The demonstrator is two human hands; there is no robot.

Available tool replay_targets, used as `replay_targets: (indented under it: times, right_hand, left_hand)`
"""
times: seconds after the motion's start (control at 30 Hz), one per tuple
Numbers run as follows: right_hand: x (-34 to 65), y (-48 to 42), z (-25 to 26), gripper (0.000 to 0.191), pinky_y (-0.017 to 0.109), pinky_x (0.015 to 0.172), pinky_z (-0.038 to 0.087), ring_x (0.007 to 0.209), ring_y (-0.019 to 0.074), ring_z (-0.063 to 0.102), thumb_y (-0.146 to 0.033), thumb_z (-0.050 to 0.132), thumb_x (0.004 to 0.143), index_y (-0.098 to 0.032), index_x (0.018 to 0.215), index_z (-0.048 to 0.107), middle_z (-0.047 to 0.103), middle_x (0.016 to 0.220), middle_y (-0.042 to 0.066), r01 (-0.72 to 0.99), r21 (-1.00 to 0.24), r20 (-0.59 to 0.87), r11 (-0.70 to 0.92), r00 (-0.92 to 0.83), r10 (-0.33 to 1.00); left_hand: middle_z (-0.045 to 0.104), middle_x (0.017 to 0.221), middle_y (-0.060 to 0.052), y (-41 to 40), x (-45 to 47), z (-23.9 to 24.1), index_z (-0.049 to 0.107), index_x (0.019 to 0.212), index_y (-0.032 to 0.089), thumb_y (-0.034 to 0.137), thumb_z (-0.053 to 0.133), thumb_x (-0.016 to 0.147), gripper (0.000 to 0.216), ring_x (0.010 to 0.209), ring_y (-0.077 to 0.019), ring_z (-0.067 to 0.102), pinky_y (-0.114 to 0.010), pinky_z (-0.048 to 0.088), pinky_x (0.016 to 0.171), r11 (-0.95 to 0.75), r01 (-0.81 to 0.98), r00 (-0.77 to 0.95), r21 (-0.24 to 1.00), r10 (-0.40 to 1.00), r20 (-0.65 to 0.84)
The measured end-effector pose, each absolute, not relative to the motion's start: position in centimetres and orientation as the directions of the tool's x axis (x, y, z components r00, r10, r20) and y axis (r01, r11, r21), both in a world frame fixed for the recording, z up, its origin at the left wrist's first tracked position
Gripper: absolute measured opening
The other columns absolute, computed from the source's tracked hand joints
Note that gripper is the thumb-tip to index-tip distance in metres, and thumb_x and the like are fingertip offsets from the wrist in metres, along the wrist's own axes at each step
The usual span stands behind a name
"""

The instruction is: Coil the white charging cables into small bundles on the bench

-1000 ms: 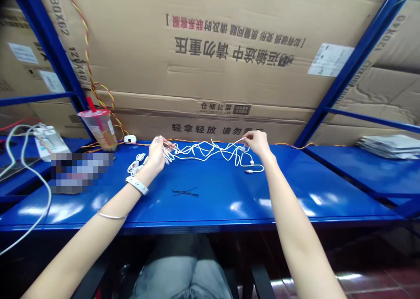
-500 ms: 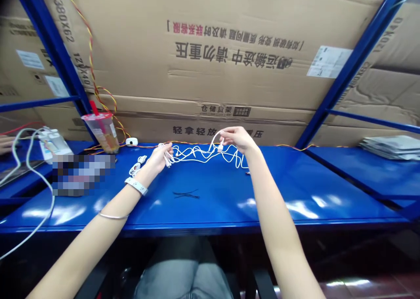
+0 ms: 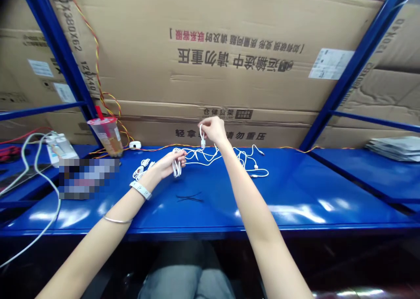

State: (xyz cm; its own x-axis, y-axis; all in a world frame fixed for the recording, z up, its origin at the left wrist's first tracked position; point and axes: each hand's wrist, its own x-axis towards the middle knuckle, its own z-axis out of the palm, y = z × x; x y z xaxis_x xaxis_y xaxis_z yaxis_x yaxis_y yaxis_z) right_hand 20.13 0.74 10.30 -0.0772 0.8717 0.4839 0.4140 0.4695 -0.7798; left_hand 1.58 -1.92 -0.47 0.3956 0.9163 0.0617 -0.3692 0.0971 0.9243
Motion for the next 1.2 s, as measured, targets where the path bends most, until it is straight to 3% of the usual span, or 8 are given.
replay_targets:
  times: [0.1,0.2,0.47,0.63,0.83,0.93,1.07,1.2]
  right_hand:
    - [20.0,0.9,8.3,0.014,0.025,0.047,0.049,0.04,0.0128,0.056,-0.006,0.057,0.066,-0.013,0.065,0.068,0.061,0.049,0.001,0.532,-0.736,0.416,0.419,-0.133,0.9]
    - [19.0,0.9,5.6,0.008,0.025,0.048,0.049,0.041,0.0139,0.058,-0.009,0.059,0.066,-0.015,0.066,0.065,0.063,0.05,0.001,0.476,-0.785,0.344,0.396,-0.196,0.918]
    - [15.9,0.1,2.4,0.007,0.025,0.053,0.049,0.055,0.0167,0.064,-0.016,0.063,0.063,-0.019,0.062,0.057,0.063,0.054,0.0,0.435,-0.814,0.359,0.385,-0.143,0.922]
    - [16.1,-0.3,2.7,0.004,0.024,0.055,0.044,0.058,0.0153,0.06,-0.015,0.061,0.06,-0.018,0.059,0.06,0.061,0.055,-0.001,0.461,-0.776,0.409,0.431,-0.151,0.9]
    - [16.8,-0.2,2.3,0.025,0.02,0.044,0.04,0.046,0.009,0.049,-0.013,0.058,0.06,-0.018,0.083,0.063,0.059,0.059,-0.004,0.349,-0.844,0.328,0.408,-0.266,0.907]
    - [17.3,-0.5,2.6,0.02,0.019,0.044,0.04,0.049,0.0081,0.049,-0.016,0.06,0.061,-0.017,0.08,0.063,0.059,0.065,-0.002,0.246,-0.858,0.35,0.45,-0.362,0.864]
    - [17.7,-0.8,3.1,0.019,0.02,0.049,0.044,0.054,0.0095,0.054,-0.016,0.059,0.061,-0.015,0.08,0.063,0.061,0.068,-0.001,0.14,-0.887,0.337,0.44,-0.457,0.823]
    - [17.3,-1.1,3.0,0.024,0.021,0.05,0.044,0.054,0.0099,0.054,-0.017,0.061,0.062,-0.016,0.086,0.064,0.062,0.07,-0.001,0.164,-0.876,0.338,0.454,-0.464,0.819]
  left_hand:
    - [0.051,0.06,0.004,-1.1,1.5,-0.4,0.051,0.074,0.017,0.034,0.061,0.084,0.022,0.054,-0.0062,0.052,-0.019,0.045,0.059,-0.02,-0.53,0.156,0.848,0.981,0.12]
    - [0.063,0.08,-0.003,-1.0,1.7,-0.3,0.047,0.081,0.018,0.035,0.057,0.087,0.021,0.067,-0.0103,0.062,-0.023,0.05,0.065,-0.091,-0.574,-0.005,0.814,0.994,0.108]
    - [0.064,0.082,-0.001,-1.9,2.6,-0.7,0.042,0.085,0.021,0.048,0.059,0.081,0.032,0.061,-0.0134,0.065,-0.022,0.049,0.049,-0.164,-0.33,0.035,0.93,0.982,0.186]
    - [0.062,0.078,0.001,-2.4,3.0,-0.9,0.04,0.094,0.023,0.055,0.061,0.077,0.042,0.052,-0.0125,0.061,-0.024,0.048,0.044,-0.136,-0.308,0.235,0.942,0.948,0.214]
    - [0.053,0.061,0.008,-3.2,2.6,-0.4,0.038,0.098,0.022,0.041,0.075,0.068,0.051,0.044,-0.0076,0.052,-0.019,0.043,0.043,-0.108,-0.196,0.307,0.975,0.937,0.166]
    - [0.056,0.066,0.005,-3.6,2.3,0.1,0.041,0.099,0.02,0.033,0.079,0.065,0.053,0.049,-0.0085,0.055,-0.02,0.044,0.046,-0.058,-0.192,0.381,0.98,0.915,0.129]
    - [0.061,0.071,0.0,-3.6,2.0,0.3,0.046,0.096,0.018,0.04,0.074,0.069,0.044,0.051,-0.0095,0.057,-0.022,0.046,0.048,-0.035,-0.23,0.423,0.973,0.896,0.133]
    - [0.06,0.069,0.001,-3.2,1.9,-0.1,0.048,0.1,0.018,0.039,0.075,0.069,0.046,0.051,-0.009,0.055,-0.023,0.046,0.048,-0.077,-0.216,0.423,0.973,0.891,0.164]
